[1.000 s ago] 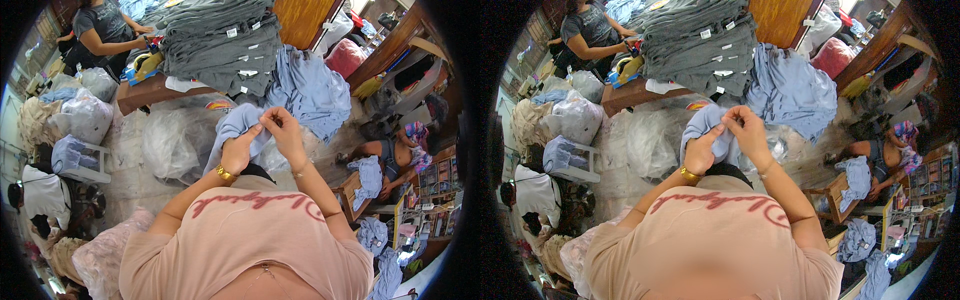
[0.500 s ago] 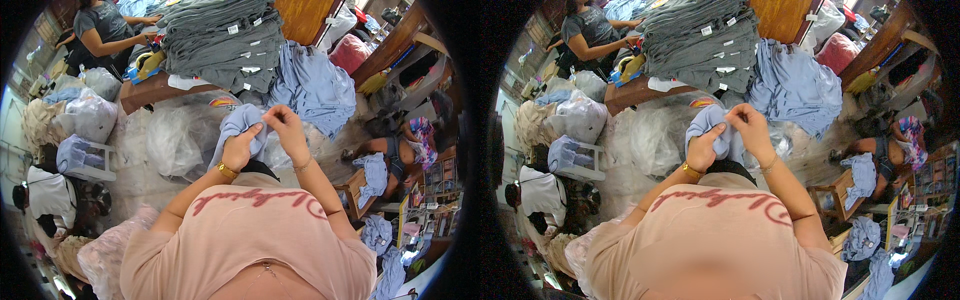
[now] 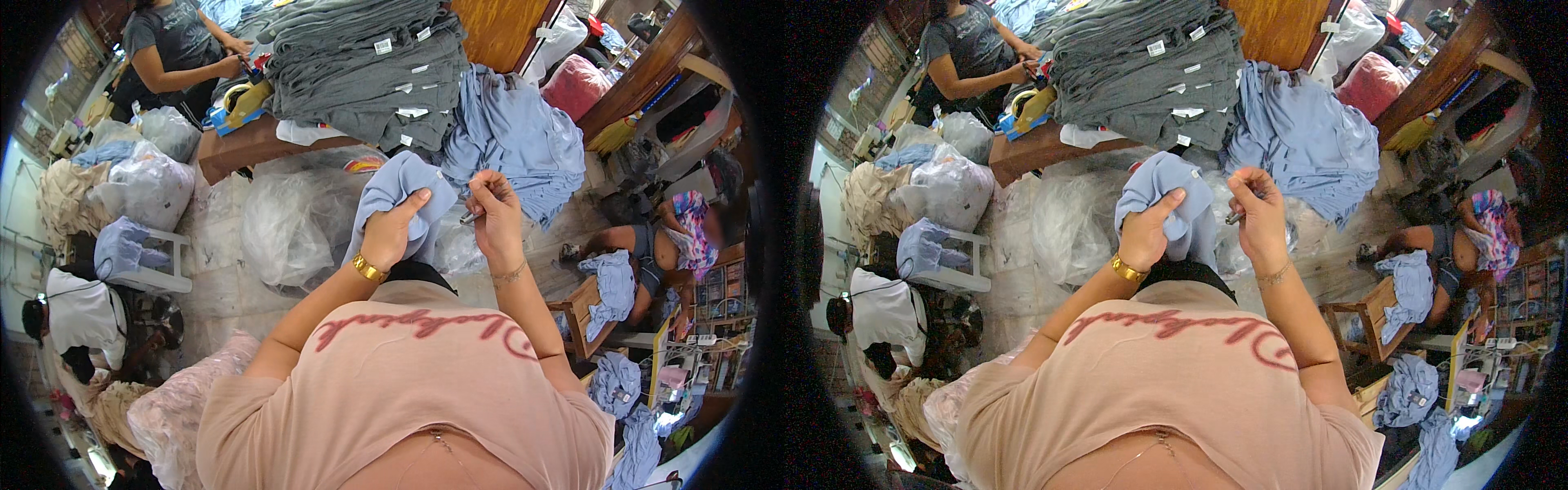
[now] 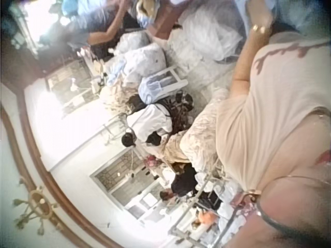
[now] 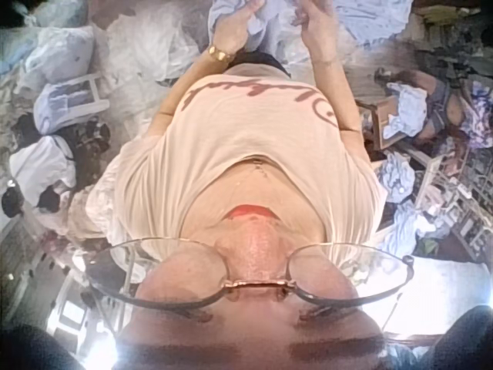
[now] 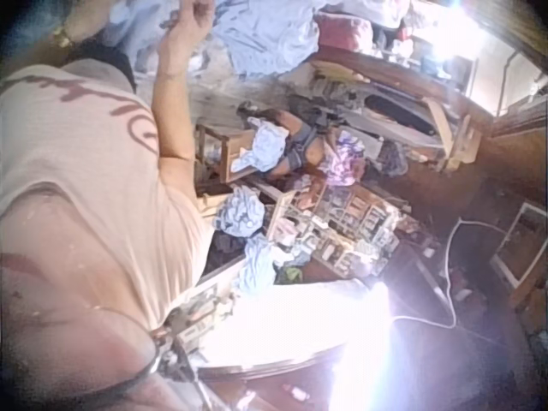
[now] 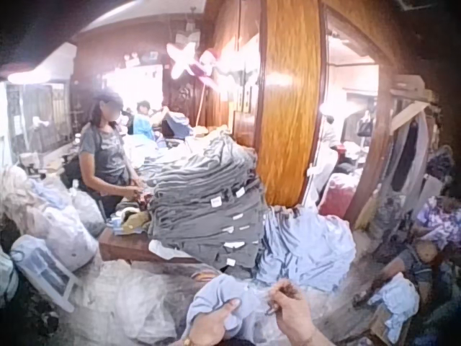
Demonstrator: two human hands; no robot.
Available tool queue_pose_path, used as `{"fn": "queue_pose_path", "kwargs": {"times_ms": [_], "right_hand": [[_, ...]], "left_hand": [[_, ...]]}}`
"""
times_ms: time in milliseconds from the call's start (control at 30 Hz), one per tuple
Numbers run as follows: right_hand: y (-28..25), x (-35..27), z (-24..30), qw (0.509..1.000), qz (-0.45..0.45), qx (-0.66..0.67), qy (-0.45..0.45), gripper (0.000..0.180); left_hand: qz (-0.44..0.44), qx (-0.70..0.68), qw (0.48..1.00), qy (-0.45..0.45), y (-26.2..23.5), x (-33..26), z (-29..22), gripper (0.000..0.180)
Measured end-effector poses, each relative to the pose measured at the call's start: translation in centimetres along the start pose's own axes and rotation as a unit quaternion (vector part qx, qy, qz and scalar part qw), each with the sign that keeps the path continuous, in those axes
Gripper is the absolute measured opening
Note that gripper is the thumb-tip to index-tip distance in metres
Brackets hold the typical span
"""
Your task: The person picks up a light blue shirt, looks at the buttons, and uses a blue plastic tool to trim threads before placing the shirt onto a pile of garments.
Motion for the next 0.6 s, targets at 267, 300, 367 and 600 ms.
{"fn": "queue_pose_path", "kwargs": {"times_ms": [267, 300, 367, 600], "right_hand": [[-3.9, 0.5, 3.4, 0.99, 0.001, -0.127, -0.064, 0.007], [-4.3, 0.6, 3.7, 0.99, -0.002, -0.119, -0.071, 0.007], [-5.1, 0.6, 4.0, 0.991, -0.006, -0.111, -0.077, 0.006], [-4.3, 0.1, 3.6, 0.985, 0.02, -0.169, -0.037, 0.008]], "left_hand": [[0.021, -0.049, 0.999, 0.008, 0.0, 0.5, 0.1, 0.03], [0.018, -0.053, 0.998, 0.005, 0.0, 0.6, 0.2, 0.03], [0.013, -0.062, 0.998, -0.003, -0.1, 0.6, 0.5, 0.029], [0.008, -0.06, 0.997, -0.039, -0.5, 0.9, 2.1, 0.026]]}}
Point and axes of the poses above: each hand's wrist, its own x-axis towards the middle knuckle, its own y-axis out of the palm, z = x × y, the point moved 10 cm from there along x, towards the middle knuckle, and after that the axes turned 15 degrees about -y, right-handed, at the moved point
